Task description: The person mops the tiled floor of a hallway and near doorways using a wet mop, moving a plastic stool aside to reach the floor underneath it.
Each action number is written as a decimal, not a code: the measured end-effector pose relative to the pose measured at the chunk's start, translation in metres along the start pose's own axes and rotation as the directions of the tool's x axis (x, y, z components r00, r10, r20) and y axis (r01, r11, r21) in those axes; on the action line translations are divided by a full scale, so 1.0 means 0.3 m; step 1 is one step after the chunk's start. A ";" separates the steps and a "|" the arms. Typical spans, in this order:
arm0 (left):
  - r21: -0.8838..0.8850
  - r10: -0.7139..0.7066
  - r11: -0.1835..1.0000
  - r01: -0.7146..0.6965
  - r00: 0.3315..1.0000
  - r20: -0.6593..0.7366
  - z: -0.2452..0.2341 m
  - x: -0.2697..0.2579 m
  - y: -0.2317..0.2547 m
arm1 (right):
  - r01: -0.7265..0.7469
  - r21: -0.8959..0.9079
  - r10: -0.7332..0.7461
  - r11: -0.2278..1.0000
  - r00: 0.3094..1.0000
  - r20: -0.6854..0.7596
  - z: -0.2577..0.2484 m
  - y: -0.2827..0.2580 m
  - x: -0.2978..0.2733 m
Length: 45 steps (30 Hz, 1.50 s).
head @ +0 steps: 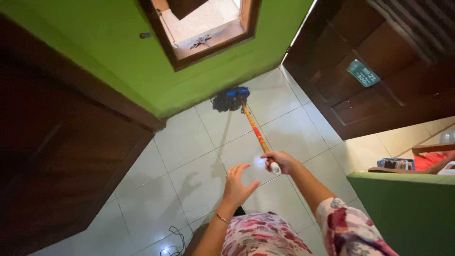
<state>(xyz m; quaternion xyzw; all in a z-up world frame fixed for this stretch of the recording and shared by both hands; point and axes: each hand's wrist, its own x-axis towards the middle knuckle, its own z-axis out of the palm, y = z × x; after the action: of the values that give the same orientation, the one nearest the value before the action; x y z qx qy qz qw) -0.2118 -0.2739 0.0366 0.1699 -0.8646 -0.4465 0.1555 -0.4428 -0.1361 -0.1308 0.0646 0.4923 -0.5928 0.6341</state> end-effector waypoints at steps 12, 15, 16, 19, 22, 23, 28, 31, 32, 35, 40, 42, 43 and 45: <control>0.088 0.193 0.981 -0.173 0.909 -0.369 0.235 0.291 0.028 | -0.036 0.355 -0.008 0.934 0.992 0.123 0.179 -0.253 0.396; 0.009 0.203 0.973 -0.230 0.842 -0.499 0.318 0.420 -0.015 | -0.029 0.383 -0.113 0.923 0.933 0.342 0.078 -0.271 0.629; -0.054 0.177 0.967 -0.248 0.813 -0.554 0.344 0.449 -0.027 | -0.115 0.552 -0.102 0.826 0.933 0.346 0.037 -0.282 0.693; -0.060 0.161 0.969 -0.239 0.795 -0.584 0.406 0.502 -0.014 | -0.224 0.703 -0.092 0.675 0.920 0.381 0.008 -0.282 0.773; -0.055 0.117 0.980 -0.191 0.781 -0.614 0.407 0.515 0.035 | -0.128 0.712 -0.063 0.691 0.970 0.237 0.020 -0.220 0.720; -0.058 0.117 0.979 -0.193 0.779 -0.615 0.405 0.519 0.061 | -0.011 0.682 -0.046 0.731 0.997 0.064 0.017 -0.214 0.695; -0.220 0.070 0.955 -0.199 0.871 -0.486 0.449 0.479 0.212 | -0.061 0.741 -0.017 0.669 0.995 0.097 -0.133 -0.143 0.566; -0.238 0.214 0.882 -0.408 0.794 -0.568 0.563 0.523 0.263 | -0.086 0.712 0.012 0.696 0.994 0.109 -0.277 -0.163 0.569; -0.233 0.220 0.881 -0.411 0.793 -0.568 0.593 0.544 0.265 | -0.062 0.676 -0.009 0.734 0.995 0.101 -0.319 -0.183 0.575; -0.309 0.243 0.840 -0.445 0.819 -0.520 0.681 0.624 0.231 | 0.051 0.599 -0.052 0.799 0.999 -0.016 -0.431 -0.292 0.623; -0.406 0.103 0.846 -0.346 0.852 -0.513 0.820 0.845 0.110 | 0.295 0.316 -0.219 0.902 0.942 -0.255 -0.560 -0.532 0.769; -0.405 0.082 0.854 -0.326 0.854 -0.514 0.839 0.889 0.087 | 0.267 0.512 -0.130 0.816 0.949 -0.287 -0.597 -0.597 0.801; -0.403 0.068 0.860 -0.312 0.854 -0.517 0.842 0.908 0.092 | 0.271 0.512 -0.133 0.815 0.948 -0.290 -0.605 -0.609 0.804; -0.358 0.071 0.885 -0.298 0.846 -0.529 0.827 0.899 0.125 | 0.033 0.643 -0.061 0.766 0.998 0.021 -0.602 -0.614 0.782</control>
<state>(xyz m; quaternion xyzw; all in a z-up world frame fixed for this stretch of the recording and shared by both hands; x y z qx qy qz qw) -0.5632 -0.1917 -0.0381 0.1557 -0.6875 -0.5475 0.4510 -0.7359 -0.2306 -0.2942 0.2529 0.2488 -0.7421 0.5687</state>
